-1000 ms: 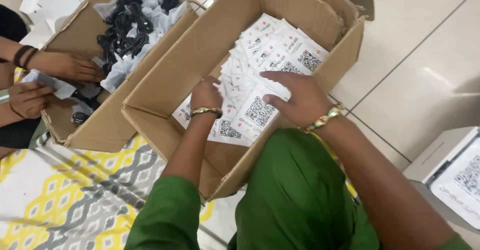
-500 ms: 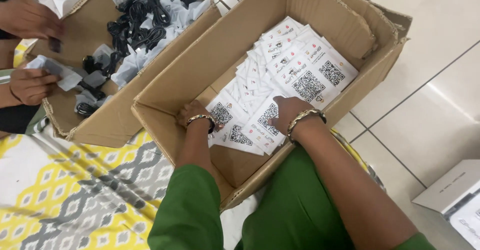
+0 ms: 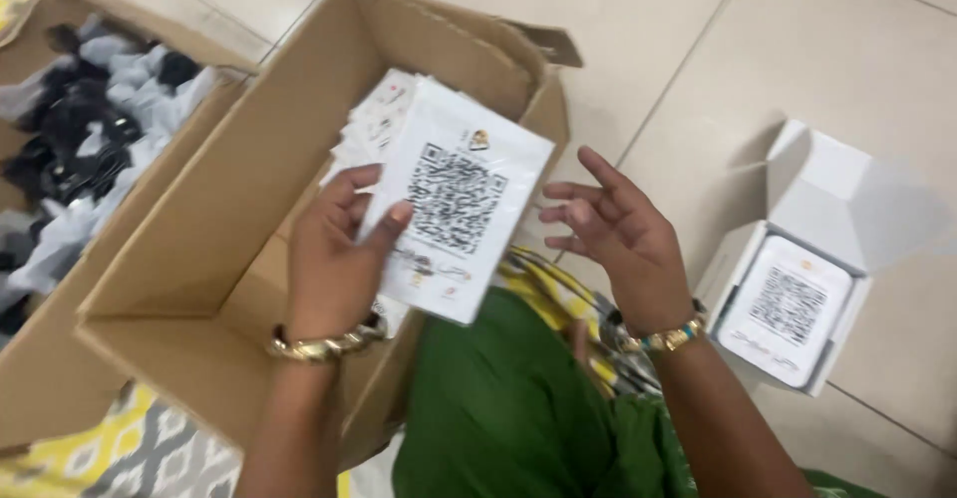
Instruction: The person sorts and packages electronic device boxes and QR code stickers.
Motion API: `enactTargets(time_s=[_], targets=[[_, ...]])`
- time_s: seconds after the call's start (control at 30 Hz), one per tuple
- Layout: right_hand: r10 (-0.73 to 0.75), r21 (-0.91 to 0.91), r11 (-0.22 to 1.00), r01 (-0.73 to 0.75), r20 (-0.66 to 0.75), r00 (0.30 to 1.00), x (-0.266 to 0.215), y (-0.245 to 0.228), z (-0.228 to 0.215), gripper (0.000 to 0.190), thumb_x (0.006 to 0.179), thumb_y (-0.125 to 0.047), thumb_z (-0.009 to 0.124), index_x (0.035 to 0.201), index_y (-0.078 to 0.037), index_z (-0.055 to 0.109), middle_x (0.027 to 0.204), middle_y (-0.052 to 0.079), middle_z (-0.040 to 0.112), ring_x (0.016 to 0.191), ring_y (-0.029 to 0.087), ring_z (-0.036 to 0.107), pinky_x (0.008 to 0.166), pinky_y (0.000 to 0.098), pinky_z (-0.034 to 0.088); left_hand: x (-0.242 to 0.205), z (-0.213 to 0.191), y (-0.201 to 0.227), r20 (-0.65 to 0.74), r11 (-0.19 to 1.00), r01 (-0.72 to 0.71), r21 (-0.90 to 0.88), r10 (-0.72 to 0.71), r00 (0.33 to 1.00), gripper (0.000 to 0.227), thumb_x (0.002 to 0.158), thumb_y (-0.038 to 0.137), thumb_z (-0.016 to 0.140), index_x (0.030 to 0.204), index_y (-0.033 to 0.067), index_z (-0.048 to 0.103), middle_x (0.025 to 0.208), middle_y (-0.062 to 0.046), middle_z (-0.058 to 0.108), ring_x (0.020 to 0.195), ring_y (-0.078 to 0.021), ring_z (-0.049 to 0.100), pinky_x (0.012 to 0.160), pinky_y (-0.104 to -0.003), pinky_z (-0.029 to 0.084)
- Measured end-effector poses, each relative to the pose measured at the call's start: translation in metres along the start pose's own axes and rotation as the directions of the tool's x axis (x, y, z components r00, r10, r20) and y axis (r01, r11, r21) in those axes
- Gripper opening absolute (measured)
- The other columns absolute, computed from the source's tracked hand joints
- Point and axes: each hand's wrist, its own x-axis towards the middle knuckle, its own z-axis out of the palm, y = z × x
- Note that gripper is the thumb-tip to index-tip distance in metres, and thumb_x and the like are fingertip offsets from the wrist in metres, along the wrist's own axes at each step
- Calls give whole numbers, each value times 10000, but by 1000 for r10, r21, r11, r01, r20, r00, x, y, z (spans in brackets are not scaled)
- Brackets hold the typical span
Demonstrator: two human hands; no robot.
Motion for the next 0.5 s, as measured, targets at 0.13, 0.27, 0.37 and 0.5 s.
enactTargets(time_s=[0.13,0.27,0.37,0.5], targets=[[6,-70,997,-23,-236,972,-54,-24,-88,557,938,-64,633,1475,-12,495,1147,86,756,954,149,744,749,308,667,-33,163,9,275,965,-241,-107,262,925,602,966,-83,644,1511,-15,398,1385,-239,645,1267,-289,631,1026,-379,537],[-177,-460,869,-180,-631,755,-96,18,-213,527,910,-56,774,1416,-12,633,1002,101,748,831,127,696,718,270,602,-57,299,9,534,926,-99,364,-120,837,1019,818,19,715,1614,82,81,1370,-234,559,1166,-368,647,928,-427,538],[-129,-551,680,-484,-740,660,-112,62,-274,529,824,-143,846,1326,-68,699,943,101,768,772,132,718,689,289,588,-64,355,-49,602,791,-215,573,-228,765,1072,808,90,766,1610,62,56,1398,-236,461,1166,-396,583,937,-455,520],[-159,-638,380,-670,-758,632,-119,78,-274,541,772,-248,863,1275,-103,728,864,106,729,704,232,721,695,369,571,-80,371,-98,654,627,-473,619,-79,752,840,831,185,775,1530,31,336,1430,-192,446,1278,-377,453,1043,-517,411]])
